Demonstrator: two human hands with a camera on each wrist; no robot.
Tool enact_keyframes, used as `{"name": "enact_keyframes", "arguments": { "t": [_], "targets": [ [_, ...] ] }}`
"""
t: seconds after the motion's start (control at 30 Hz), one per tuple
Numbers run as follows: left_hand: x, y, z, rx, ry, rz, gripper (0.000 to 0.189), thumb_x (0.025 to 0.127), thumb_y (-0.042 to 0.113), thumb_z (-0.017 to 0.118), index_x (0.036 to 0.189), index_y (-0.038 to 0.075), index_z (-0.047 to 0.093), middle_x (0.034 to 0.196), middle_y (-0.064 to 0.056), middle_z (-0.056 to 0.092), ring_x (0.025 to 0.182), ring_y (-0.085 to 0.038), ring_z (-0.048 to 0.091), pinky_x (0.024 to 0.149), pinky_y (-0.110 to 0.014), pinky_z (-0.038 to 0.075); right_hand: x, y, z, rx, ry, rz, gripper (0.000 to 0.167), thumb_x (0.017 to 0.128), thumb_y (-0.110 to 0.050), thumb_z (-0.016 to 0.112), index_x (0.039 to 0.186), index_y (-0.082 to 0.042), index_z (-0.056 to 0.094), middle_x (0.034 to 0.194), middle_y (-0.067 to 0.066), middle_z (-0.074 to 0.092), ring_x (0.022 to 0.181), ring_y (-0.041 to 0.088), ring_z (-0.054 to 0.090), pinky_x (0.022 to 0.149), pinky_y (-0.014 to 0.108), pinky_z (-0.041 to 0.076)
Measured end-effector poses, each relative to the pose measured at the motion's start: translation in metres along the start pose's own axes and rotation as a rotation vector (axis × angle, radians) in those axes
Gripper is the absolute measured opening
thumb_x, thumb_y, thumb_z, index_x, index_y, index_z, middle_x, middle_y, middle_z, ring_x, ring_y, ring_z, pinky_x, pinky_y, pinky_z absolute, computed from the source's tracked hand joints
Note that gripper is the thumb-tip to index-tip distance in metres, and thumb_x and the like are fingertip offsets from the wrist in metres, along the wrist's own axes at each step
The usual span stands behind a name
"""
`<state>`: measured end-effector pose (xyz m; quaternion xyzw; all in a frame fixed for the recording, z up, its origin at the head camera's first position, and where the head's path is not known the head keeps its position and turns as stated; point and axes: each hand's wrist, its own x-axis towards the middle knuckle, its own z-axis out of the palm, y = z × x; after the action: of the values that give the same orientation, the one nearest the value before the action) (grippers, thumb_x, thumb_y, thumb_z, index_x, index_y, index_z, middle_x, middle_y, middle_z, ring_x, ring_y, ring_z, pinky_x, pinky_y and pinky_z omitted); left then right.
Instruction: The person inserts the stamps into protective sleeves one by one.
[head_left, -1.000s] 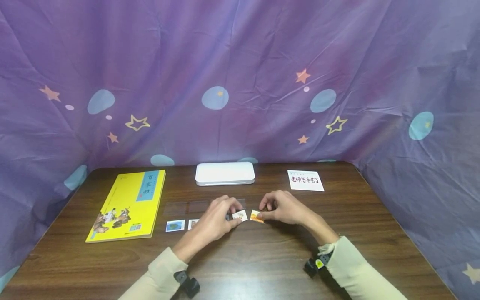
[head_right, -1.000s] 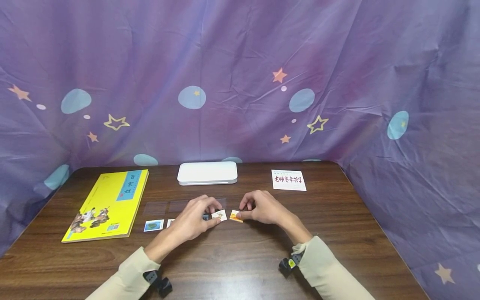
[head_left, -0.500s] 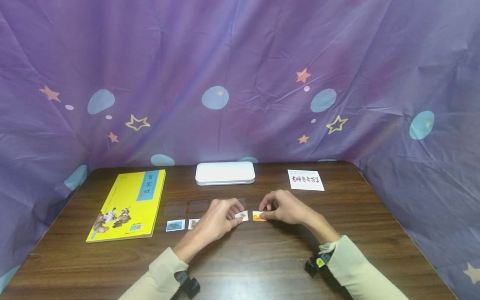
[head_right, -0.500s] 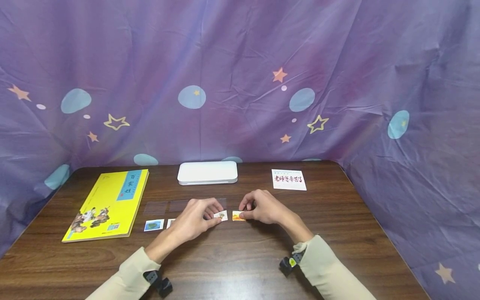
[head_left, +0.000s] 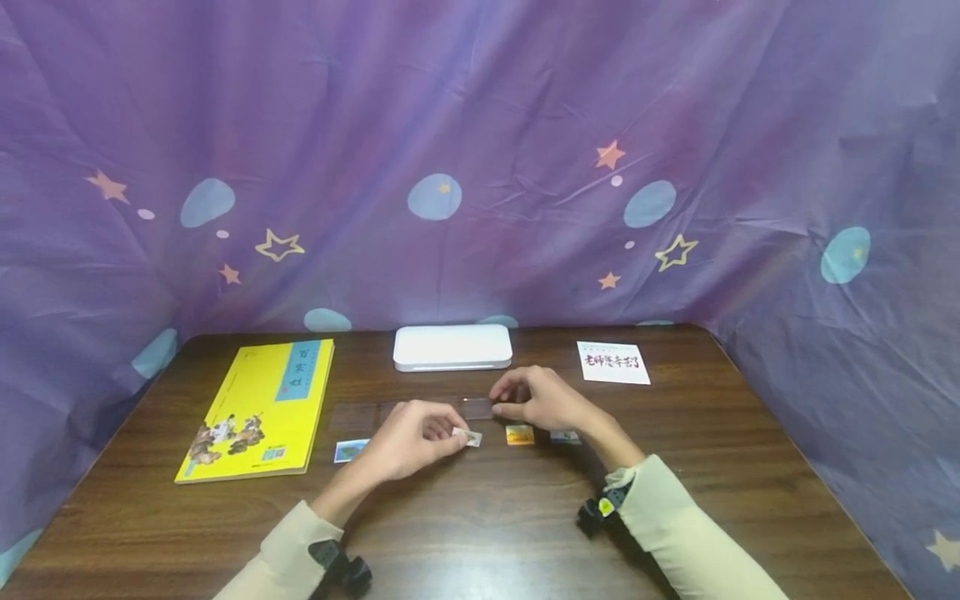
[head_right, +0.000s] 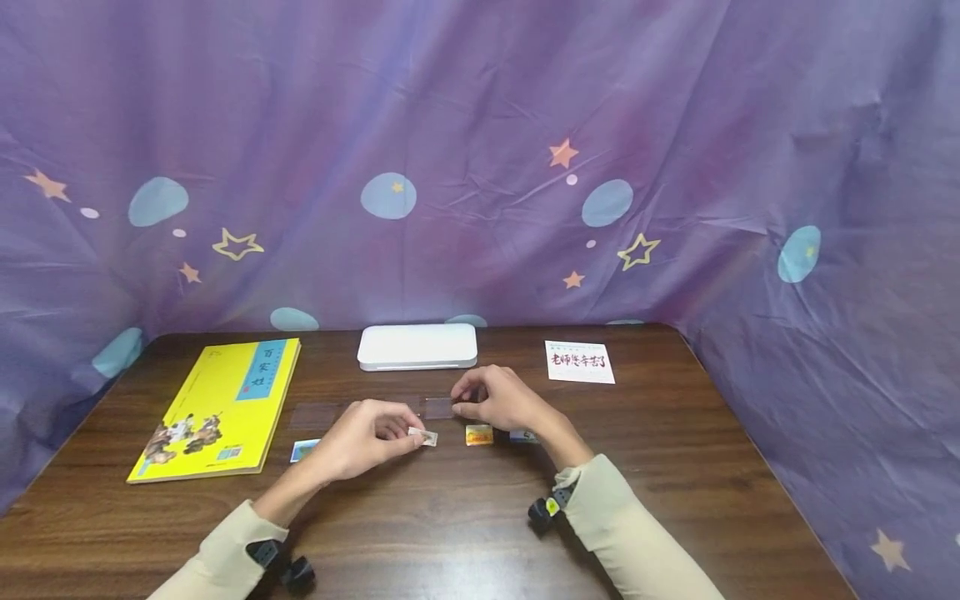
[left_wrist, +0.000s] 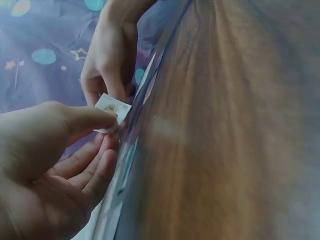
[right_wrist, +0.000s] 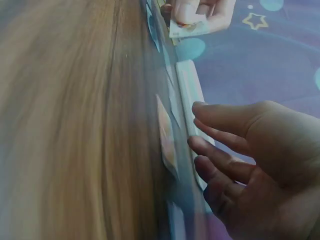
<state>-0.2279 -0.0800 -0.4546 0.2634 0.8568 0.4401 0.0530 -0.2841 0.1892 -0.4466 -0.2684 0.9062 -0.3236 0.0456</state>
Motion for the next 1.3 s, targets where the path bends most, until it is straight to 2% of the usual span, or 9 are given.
{"name": "enact_keyframes", "arguments": {
  "t": [0.13,0.33,0.43,0.57,0.77,0.83,1.0,1.17,1.3],
  "targets": [
    [-0.011,-0.001,-0.001,-0.075,-0.021,-0.057,0.008,0.099,0.025,0.080,0.106,0.021,0.081,0.098,0.002,0.080,0.085,-0.011,0.075,0.080,-0.029,0.063,0.014,-0.003,0.013,-0.024,0.024,0.008,0.024,0.092,-0.025,0.088,0.112,-0.014,0.080,0.097,-0.005,0.078,0.081,0.008,0.064,0.077,0.029,0.056],
    [-0.025,0.001,0.002,-0.292,-0.044,-0.152,0.022,0.099,0.024,0.080,0.116,0.011,0.076,0.101,-0.008,0.080,0.086,-0.020,0.078,0.076,-0.031,0.065,0.025,-0.011,0.021,-0.015,0.019,0.126,0.026,0.087,-0.029,0.093,0.104,-0.016,0.080,0.098,-0.004,0.078,0.090,0.012,0.067,0.090,0.037,0.059],
    [-0.030,-0.001,0.005,-0.386,-0.065,-0.171,0.026,0.100,0.021,0.079,0.118,0.004,0.073,0.102,-0.014,0.081,0.085,-0.022,0.079,0.077,-0.030,0.066,0.025,-0.013,0.022,-0.011,0.018,0.170,0.021,0.086,-0.028,0.094,0.098,-0.018,0.079,0.094,-0.005,0.077,0.087,0.012,0.067,0.088,0.036,0.059],
    [-0.033,-0.005,0.009,-0.451,-0.094,-0.170,0.024,0.102,0.017,0.077,0.118,0.000,0.071,0.104,-0.017,0.082,0.085,-0.021,0.079,0.081,-0.029,0.067,0.025,-0.015,0.023,-0.009,0.025,0.193,0.018,0.086,-0.028,0.094,0.093,-0.019,0.079,0.091,-0.006,0.076,0.085,0.012,0.065,0.085,0.034,0.056],
    [-0.033,-0.011,0.009,-0.532,-0.087,-0.192,0.025,0.102,0.011,0.075,0.120,-0.005,0.067,0.107,-0.020,0.082,0.086,-0.018,0.079,0.083,-0.030,0.068,0.026,-0.016,0.025,0.018,0.021,0.152,0.012,0.091,-0.026,0.089,0.091,-0.021,0.079,0.089,-0.006,0.075,0.082,0.012,0.065,0.080,0.033,0.055],
    [-0.032,-0.013,0.008,-0.558,-0.085,-0.202,0.026,0.102,0.010,0.074,0.121,-0.006,0.066,0.107,-0.021,0.081,0.087,-0.018,0.079,0.084,-0.030,0.068,0.026,-0.014,0.026,0.053,0.025,0.114,0.010,0.094,-0.026,0.086,0.092,-0.021,0.078,0.089,-0.006,0.076,0.081,0.012,0.066,0.078,0.033,0.056],
    [-0.031,-0.016,0.009,-0.580,-0.086,-0.209,0.027,0.101,0.010,0.075,0.121,-0.007,0.065,0.107,-0.021,0.081,0.089,-0.020,0.080,0.085,-0.031,0.068,0.022,-0.013,0.027,0.207,0.031,0.054,0.012,0.097,-0.027,0.083,0.101,-0.017,0.076,0.095,-0.002,0.078,0.088,0.012,0.072,0.084,0.032,0.060],
    [-0.031,-0.017,0.009,-0.563,-0.084,-0.202,0.028,0.101,0.012,0.076,0.121,-0.006,0.066,0.106,-0.020,0.082,0.087,-0.019,0.079,0.085,-0.030,0.068,0.007,-0.017,0.025,0.452,0.011,0.110,0.034,0.092,-0.023,0.087,0.119,-0.010,0.071,0.100,0.007,0.080,0.089,0.022,0.077,0.082,0.036,0.064],
    [-0.031,-0.017,0.009,-0.552,-0.083,-0.200,0.028,0.101,0.013,0.076,0.120,-0.005,0.067,0.106,-0.019,0.082,0.087,-0.018,0.079,0.085,-0.030,0.067,-0.010,-0.021,0.023,0.552,0.029,0.161,0.035,0.090,-0.026,0.090,0.117,-0.010,0.076,0.101,0.009,0.081,0.089,0.025,0.077,0.076,0.034,0.065]
  ]
}}
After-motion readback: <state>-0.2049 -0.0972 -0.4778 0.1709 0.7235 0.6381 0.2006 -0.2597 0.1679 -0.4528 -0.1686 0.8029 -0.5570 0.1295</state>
